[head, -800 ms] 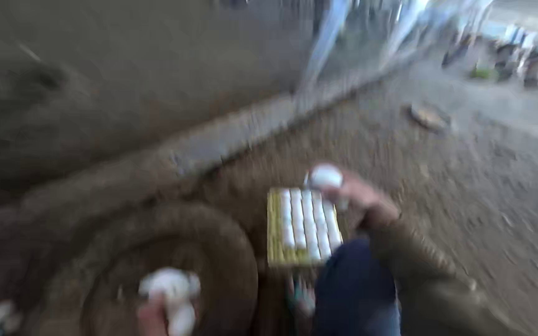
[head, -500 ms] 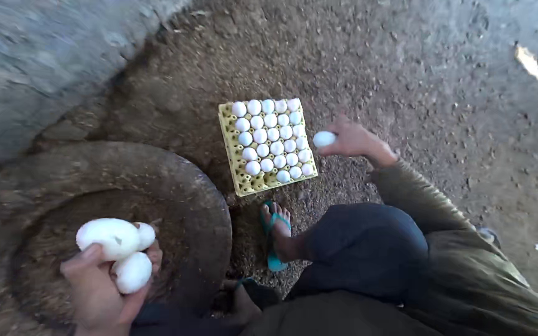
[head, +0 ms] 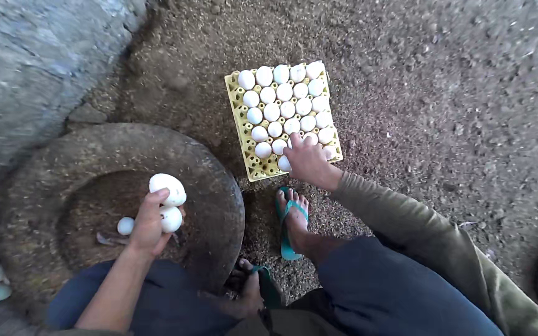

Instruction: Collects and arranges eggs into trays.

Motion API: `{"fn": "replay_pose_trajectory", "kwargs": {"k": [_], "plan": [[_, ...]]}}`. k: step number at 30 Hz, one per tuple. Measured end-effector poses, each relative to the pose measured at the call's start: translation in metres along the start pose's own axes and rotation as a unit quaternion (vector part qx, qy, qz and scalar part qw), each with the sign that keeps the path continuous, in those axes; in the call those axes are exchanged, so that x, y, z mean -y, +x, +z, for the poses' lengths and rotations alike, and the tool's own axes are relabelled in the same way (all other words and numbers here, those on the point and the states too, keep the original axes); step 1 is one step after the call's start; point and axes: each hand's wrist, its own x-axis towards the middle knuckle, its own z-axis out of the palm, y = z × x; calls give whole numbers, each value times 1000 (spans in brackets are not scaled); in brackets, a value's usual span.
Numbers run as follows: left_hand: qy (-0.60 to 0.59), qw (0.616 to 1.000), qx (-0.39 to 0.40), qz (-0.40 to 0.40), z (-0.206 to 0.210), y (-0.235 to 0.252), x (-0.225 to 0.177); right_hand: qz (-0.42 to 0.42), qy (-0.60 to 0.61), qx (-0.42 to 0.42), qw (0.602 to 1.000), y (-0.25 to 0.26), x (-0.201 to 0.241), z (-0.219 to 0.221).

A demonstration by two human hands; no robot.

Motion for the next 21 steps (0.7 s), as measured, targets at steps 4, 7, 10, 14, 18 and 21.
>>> {"fn": "replay_pose_trajectory", "kwargs": {"k": [4,7,10,14,18,21], "plan": [[97,995,21,12,0,-4,8,-65,78,-65,993,-8,3,1],[245,963,104,49,11,-5,21,-163,151,-79,972,-3,15,21],[390,897,202,45,44,0,32,-179,142,-72,971,1,25,31],[445,863,240,28,99,16,70,-187,187,-145,953,7,11,33],[439,854,266,81,167,25,100,54,548,-177,816,-27,-62,31],[456,838,281,104,227,24,111,170,779,-196,570,-48,-146,105]]}}
